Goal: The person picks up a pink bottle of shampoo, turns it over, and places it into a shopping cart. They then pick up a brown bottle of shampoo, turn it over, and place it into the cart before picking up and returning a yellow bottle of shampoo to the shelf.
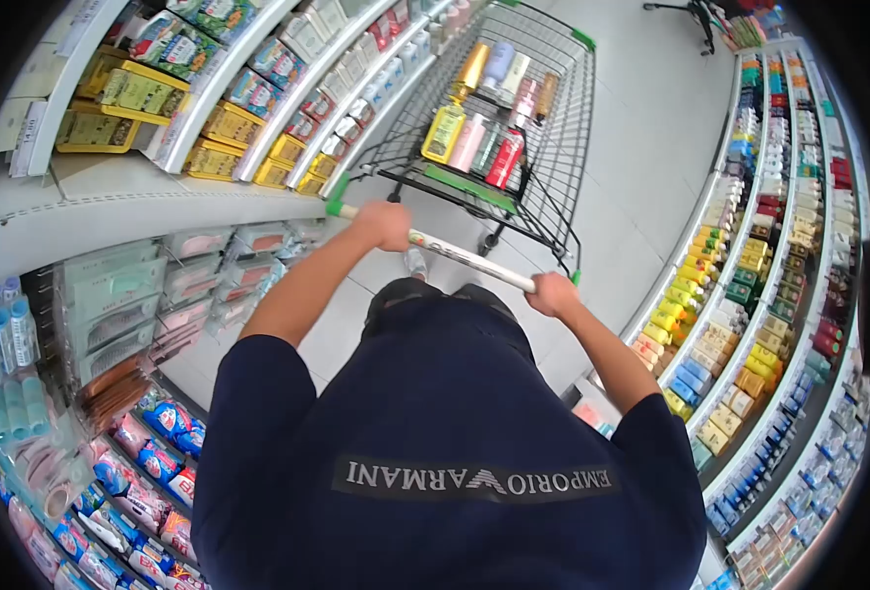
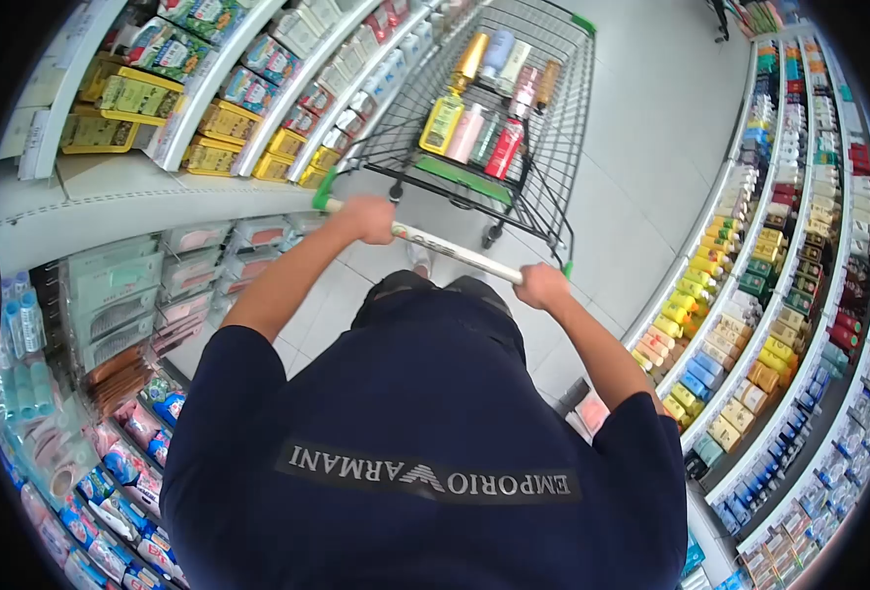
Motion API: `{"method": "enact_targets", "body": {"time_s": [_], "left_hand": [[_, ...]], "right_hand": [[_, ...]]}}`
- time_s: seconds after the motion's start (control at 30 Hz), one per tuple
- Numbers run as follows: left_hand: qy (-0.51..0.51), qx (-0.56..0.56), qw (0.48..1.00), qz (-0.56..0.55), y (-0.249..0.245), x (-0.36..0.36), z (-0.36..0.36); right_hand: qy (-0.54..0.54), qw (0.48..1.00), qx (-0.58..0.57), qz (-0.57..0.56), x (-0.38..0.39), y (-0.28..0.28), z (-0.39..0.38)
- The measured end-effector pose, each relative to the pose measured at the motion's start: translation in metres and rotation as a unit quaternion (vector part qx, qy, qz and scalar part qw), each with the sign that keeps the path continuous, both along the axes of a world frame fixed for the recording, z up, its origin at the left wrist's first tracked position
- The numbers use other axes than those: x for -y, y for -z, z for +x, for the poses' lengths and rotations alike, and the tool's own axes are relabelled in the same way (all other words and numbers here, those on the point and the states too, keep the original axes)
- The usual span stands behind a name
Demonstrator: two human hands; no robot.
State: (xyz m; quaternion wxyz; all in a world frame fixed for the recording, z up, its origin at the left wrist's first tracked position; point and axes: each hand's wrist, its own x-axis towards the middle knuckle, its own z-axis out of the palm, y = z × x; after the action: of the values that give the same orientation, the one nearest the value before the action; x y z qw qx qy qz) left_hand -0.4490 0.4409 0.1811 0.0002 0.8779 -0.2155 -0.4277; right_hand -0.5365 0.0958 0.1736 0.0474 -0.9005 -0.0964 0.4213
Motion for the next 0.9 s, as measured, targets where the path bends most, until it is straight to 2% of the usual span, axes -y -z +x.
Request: {"method": "enact_targets", "body": {"time_s": [0.23,0.3,0.33,0.37,0.4,0.5,0.77,0.9], "left_hand": [[0.02,0.053,0.998,-0.033,0.008,0.004,0.046],[0.032,0.061,0.997,-0.047,0.007,0.005,0.057],[0.031,0.067,0.996,-0.047,0.009,0.007,0.062],[0.034,0.072,0.995,-0.052,0.011,0.015,0.067],[0.016,0.069,0.995,-0.069,0.012,0.017,0.071],[0.047,0.062,0.994,-0.079,0.017,0.023,0.087],[0.027,0.051,0.994,-0.093,0.022,0.075,0.11],[0.03,0.018,0.996,-0.088,0.02,0.091,0.12]], "right_hand": [[0.032,0.999,-0.03,0.004,-0.001,0.007,0.045],[0.13,0.981,-0.144,-0.005,0.003,0.002,0.061],[0.03,0.998,-0.05,0.016,0.017,0.022,0.058],[0.026,0.999,-0.041,0.015,0.02,0.023,0.061],[0.038,0.998,-0.041,0.014,0.024,0.023,0.064],[0.061,0.998,-0.02,0.0,0.03,0.031,0.071],[0.084,0.994,-0.031,-0.057,0.071,0.012,0.096],[0.054,0.996,-0.056,-0.049,0.089,0.009,0.113]]}}
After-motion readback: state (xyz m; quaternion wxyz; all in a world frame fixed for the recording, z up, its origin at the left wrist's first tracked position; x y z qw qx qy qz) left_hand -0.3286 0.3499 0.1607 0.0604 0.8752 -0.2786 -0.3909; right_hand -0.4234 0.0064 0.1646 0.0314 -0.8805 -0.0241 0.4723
